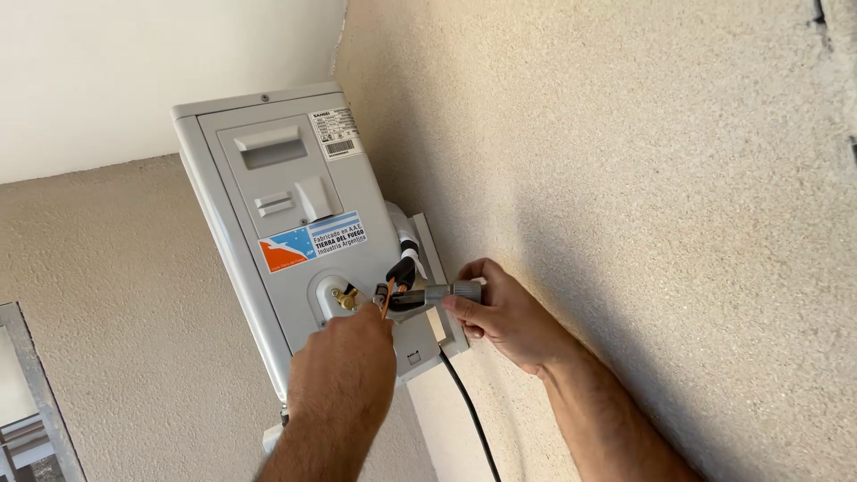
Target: The person services a wall-mounted air conditioner condenser outdoors. They use a socket wrench and pliers to loosen the valve caps and fittings, then attach a manifold gauge set to the service valves and tighten the gauge couplings by hand.
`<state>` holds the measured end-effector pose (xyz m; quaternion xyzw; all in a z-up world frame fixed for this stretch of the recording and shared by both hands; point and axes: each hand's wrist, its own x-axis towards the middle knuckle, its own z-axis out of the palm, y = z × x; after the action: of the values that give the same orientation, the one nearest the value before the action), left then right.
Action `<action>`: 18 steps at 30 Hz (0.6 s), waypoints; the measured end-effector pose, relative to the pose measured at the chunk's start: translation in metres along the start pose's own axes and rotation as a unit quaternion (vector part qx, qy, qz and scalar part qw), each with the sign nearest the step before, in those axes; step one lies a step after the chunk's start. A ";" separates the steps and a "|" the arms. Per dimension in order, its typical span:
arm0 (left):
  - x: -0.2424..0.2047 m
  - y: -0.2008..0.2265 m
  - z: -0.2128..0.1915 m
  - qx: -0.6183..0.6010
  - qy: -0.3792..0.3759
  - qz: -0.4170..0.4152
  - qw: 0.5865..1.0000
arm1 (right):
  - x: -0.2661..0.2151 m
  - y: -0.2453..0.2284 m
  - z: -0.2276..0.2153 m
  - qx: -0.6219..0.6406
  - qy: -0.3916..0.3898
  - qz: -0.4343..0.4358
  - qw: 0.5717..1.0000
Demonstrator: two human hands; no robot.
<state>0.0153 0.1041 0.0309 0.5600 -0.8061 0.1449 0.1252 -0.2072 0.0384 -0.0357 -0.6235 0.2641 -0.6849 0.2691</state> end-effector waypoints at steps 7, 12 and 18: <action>0.008 0.009 0.004 0.014 0.031 -0.006 0.999 | 0.063 -0.085 0.100 -0.357 0.000 -0.119 0.927; 0.005 0.018 -0.003 0.061 0.063 0.035 0.996 | 0.108 -0.070 0.130 -0.666 -0.283 -0.035 0.689; 0.043 -0.016 -0.008 0.091 0.123 0.049 0.987 | 0.031 -0.062 0.072 -0.340 0.249 -0.105 0.901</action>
<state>0.0160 0.0646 0.0551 0.5067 -0.7945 0.2914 0.1646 -0.1406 0.0593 0.0356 -0.5099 0.4723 -0.7109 -0.1071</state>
